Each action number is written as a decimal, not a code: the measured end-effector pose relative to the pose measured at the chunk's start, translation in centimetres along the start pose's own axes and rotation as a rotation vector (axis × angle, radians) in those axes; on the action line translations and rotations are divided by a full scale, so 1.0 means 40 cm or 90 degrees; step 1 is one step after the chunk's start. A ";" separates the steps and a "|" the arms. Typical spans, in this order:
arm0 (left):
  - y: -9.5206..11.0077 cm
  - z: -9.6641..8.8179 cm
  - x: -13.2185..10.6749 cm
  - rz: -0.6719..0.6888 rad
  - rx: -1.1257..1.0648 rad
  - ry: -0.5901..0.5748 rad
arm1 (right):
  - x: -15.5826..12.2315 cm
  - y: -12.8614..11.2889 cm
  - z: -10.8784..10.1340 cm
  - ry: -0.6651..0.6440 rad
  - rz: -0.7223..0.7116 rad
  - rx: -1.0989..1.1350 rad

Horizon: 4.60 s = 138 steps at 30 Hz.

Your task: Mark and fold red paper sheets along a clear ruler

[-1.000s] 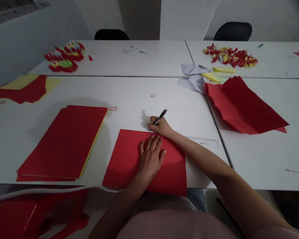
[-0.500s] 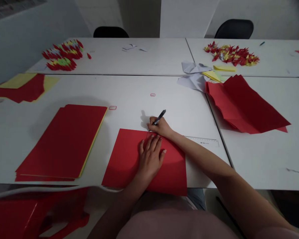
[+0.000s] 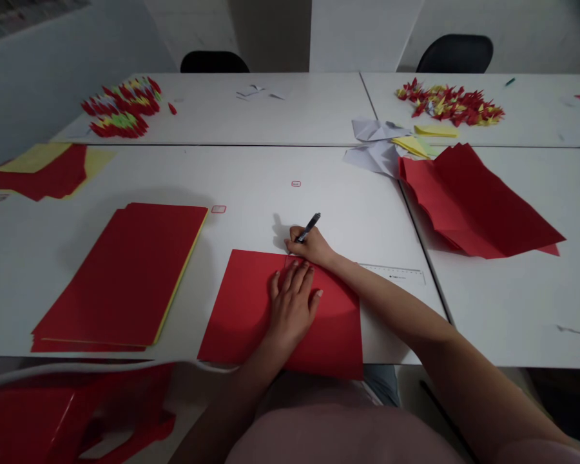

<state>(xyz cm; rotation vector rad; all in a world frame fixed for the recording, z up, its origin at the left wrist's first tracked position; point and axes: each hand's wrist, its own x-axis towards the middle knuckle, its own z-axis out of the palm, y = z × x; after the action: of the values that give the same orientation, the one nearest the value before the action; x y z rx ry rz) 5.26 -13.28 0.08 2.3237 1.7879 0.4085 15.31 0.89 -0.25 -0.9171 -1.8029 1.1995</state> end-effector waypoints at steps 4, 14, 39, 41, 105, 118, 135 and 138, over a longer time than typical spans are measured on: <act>-0.001 -0.001 0.001 0.001 0.003 0.001 | 0.002 -0.002 0.001 -0.002 0.010 -0.001; 0.000 0.001 -0.002 0.006 0.007 0.012 | 0.002 -0.006 0.001 0.000 0.013 -0.021; -0.005 0.002 -0.004 0.018 0.011 0.022 | -0.043 -0.021 -0.083 0.059 0.027 0.071; -0.006 0.003 -0.007 0.023 0.013 0.029 | -0.112 -0.032 -0.123 0.033 0.004 -0.029; -0.078 -0.021 -0.030 0.046 -0.219 0.089 | -0.331 0.006 -0.155 -0.092 -0.169 -0.472; -0.169 -0.072 0.006 0.012 -0.187 0.145 | -0.242 0.032 -0.199 -0.093 -0.119 -0.342; -0.387 -0.182 -0.048 -0.220 -0.227 0.437 | -0.274 0.053 -0.191 -0.053 -0.194 -0.313; -0.384 -0.184 -0.052 -0.223 -0.220 0.431 | -0.276 0.057 -0.189 -0.058 -0.202 -0.317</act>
<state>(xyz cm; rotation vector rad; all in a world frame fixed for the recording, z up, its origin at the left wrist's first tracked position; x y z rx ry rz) -11.69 -11.48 2.13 1.6898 2.1135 1.4352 27.24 -5.12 -2.72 -0.8049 -2.2735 0.6097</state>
